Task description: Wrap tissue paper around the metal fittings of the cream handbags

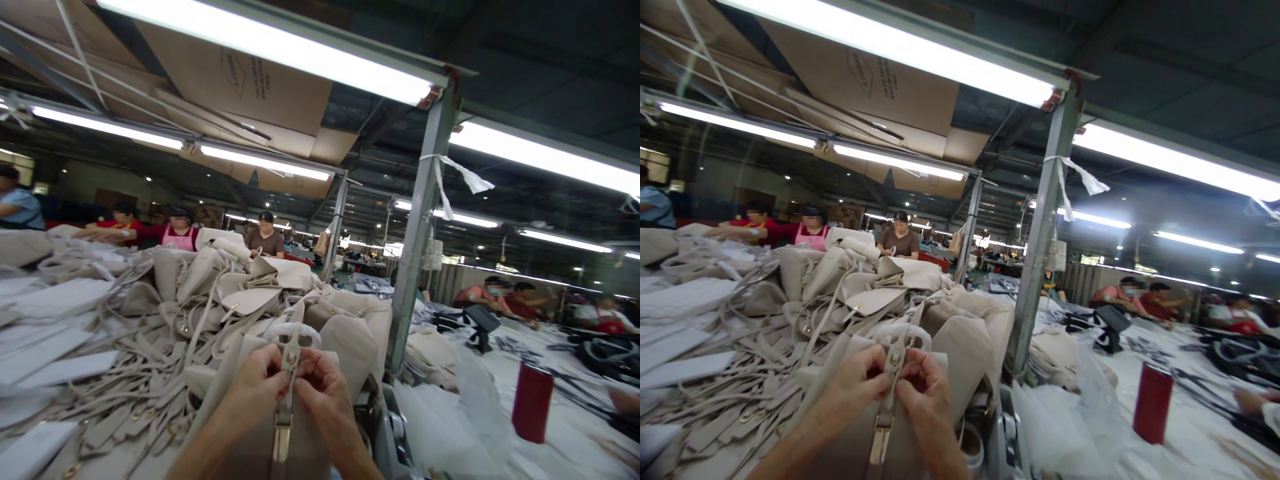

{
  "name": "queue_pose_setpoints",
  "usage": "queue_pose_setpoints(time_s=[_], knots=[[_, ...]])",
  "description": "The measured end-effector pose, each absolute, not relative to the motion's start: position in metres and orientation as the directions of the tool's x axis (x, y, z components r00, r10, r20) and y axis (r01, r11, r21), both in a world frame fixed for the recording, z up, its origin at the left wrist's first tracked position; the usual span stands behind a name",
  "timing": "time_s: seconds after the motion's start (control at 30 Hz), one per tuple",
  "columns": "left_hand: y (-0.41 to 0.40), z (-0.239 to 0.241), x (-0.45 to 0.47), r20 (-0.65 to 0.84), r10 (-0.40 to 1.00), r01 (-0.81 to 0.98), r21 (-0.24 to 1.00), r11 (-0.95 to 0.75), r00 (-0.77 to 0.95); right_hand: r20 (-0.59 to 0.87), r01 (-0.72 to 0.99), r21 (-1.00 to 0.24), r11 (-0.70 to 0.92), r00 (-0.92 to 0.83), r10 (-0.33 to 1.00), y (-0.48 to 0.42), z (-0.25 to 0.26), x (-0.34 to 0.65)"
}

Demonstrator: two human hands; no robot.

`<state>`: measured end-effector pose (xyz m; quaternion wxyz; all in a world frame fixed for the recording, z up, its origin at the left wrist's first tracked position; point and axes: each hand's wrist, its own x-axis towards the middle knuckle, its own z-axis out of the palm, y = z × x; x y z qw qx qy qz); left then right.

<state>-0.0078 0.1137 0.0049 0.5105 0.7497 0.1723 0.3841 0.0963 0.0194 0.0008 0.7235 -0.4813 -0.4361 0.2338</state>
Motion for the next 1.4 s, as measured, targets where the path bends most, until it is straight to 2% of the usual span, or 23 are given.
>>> queue_pose_setpoints(time_s=[0.07, 0.13, 0.27, 0.47, 0.63, 0.73, 0.8, 0.83, 0.93, 1.0, 1.07, 1.13, 1.2, 1.23, 1.33, 1.4], knots=[[0.115, 0.006, -0.008, 0.335, 0.629, -0.186, 0.938, -0.292, 0.702, 0.440, 0.126, -0.885, 0.448, 0.535, 0.721, 0.022, 0.001, 0.094], [0.115, 0.007, -0.008, 0.280, 0.610, -0.201, 0.960, -0.196, 0.742, 0.415, 0.106, -0.897, 0.430, 0.540, 0.733, 0.023, 0.001, 0.094], [0.109, 0.009, -0.010, 0.239, 0.604, -0.205, 0.971, -0.127, 0.760, 0.330, 0.083, -0.939, 0.333, 0.483, 0.811, 0.024, -0.001, 0.101], [0.089, 0.012, -0.016, 0.201, 0.624, -0.306, 0.950, 0.065, 0.755, 0.362, 0.100, -0.925, 0.366, 0.524, 0.771, 0.029, -0.001, 0.104], [0.092, 0.013, -0.020, 0.265, 0.649, -0.357, 0.934, 0.010, 0.713, 0.327, 0.104, -0.943, 0.316, 0.474, 0.818, 0.020, 0.007, 0.107], [0.101, 0.017, -0.022, 0.249, 0.667, -0.379, 0.924, 0.053, 0.702, 0.276, 0.079, -0.960, 0.269, 0.430, 0.859, 0.011, 0.011, 0.112], [0.105, 0.020, -0.021, 0.278, 0.670, -0.368, 0.930, -0.009, 0.688, 0.273, 0.098, -0.962, 0.256, 0.436, 0.858, 0.008, 0.010, 0.112], [0.106, 0.020, -0.021, 0.316, 0.670, -0.343, 0.934, -0.097, 0.672, 0.278, 0.118, -0.960, 0.252, 0.456, 0.846, 0.008, 0.009, 0.111], [0.101, 0.013, -0.019, 0.514, 0.630, -0.216, 0.844, -0.490, 0.582, 0.280, 0.139, -0.960, 0.244, 0.519, 0.808, 0.011, 0.003, 0.108], [0.097, 0.002, -0.018, 0.668, 0.540, -0.131, 0.681, -0.720, 0.512, 0.274, 0.118, -0.961, 0.249, 0.521, 0.809, 0.014, -0.002, 0.106], [0.095, -0.010, -0.017, 0.804, 0.402, -0.043, 0.465, -0.884, 0.439, 0.298, 0.129, -0.954, 0.271, 0.513, 0.805, 0.016, -0.006, 0.103], [0.095, -0.017, -0.015, 0.894, 0.244, 0.059, 0.240, -0.969, 0.375, 0.344, 0.178, -0.939, 0.295, 0.525, 0.778, 0.019, -0.009, 0.100], [0.095, -0.016, -0.011, 0.925, 0.152, 0.112, 0.120, -0.986, 0.349, 0.398, 0.248, -0.917, 0.311, 0.558, 0.728, 0.022, -0.015, 0.093], [0.095, -0.012, -0.009, 0.924, 0.166, 0.117, 0.133, -0.984, 0.345, 0.424, 0.286, -0.905, 0.314, 0.573, 0.701, 0.024, -0.019, 0.089], [0.097, 0.005, -0.001, 0.884, 0.365, 0.080, 0.358, -0.930, 0.293, 0.494, 0.383, -0.868, 0.316, 0.595, 0.634, 0.027, -0.036, 0.077], [0.099, 0.015, 0.001, 0.849, 0.463, 0.038, 0.470, -0.882, 0.255, 0.476, 0.364, -0.878, 0.311, 0.596, 0.646, 0.026, -0.048, 0.071]])
